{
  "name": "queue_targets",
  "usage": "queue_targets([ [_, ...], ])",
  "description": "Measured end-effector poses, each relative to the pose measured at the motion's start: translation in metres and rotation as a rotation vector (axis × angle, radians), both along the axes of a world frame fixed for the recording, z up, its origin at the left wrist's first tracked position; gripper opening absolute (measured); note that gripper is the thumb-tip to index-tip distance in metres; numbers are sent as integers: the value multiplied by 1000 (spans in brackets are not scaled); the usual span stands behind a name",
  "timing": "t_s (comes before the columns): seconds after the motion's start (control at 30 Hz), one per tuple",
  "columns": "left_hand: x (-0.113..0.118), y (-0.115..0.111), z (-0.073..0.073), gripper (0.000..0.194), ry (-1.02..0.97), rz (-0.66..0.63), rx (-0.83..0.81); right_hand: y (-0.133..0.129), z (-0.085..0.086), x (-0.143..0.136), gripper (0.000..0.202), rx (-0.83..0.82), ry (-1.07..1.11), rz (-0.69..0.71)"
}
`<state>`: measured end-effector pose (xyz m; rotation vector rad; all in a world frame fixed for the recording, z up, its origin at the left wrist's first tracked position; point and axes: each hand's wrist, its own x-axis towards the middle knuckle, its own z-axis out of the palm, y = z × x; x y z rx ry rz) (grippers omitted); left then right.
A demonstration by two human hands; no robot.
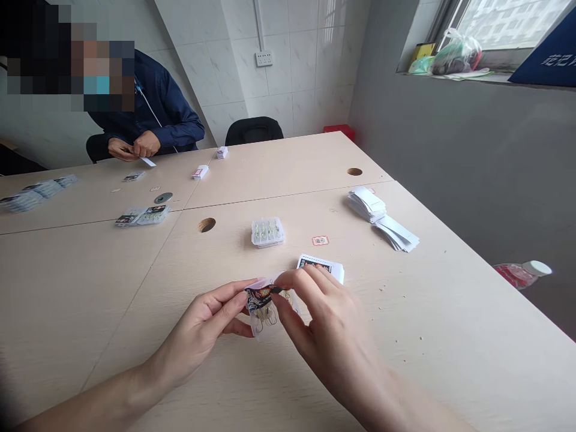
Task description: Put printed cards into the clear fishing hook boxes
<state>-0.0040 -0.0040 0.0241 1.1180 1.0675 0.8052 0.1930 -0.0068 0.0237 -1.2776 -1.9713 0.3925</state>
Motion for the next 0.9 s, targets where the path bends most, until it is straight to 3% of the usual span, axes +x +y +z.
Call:
queue_targets([
  [0.23,-1,1,1,35,9,2,7,-1,0,-1,2,-4,41,1],
  [0.57,0,4,-2,34,19,-28,44,-5,2,-5,9,131,-44,82],
  [0.9,-1,3,-8,33,27,-52,83,-13,4,-6,5,-110,51,139],
])
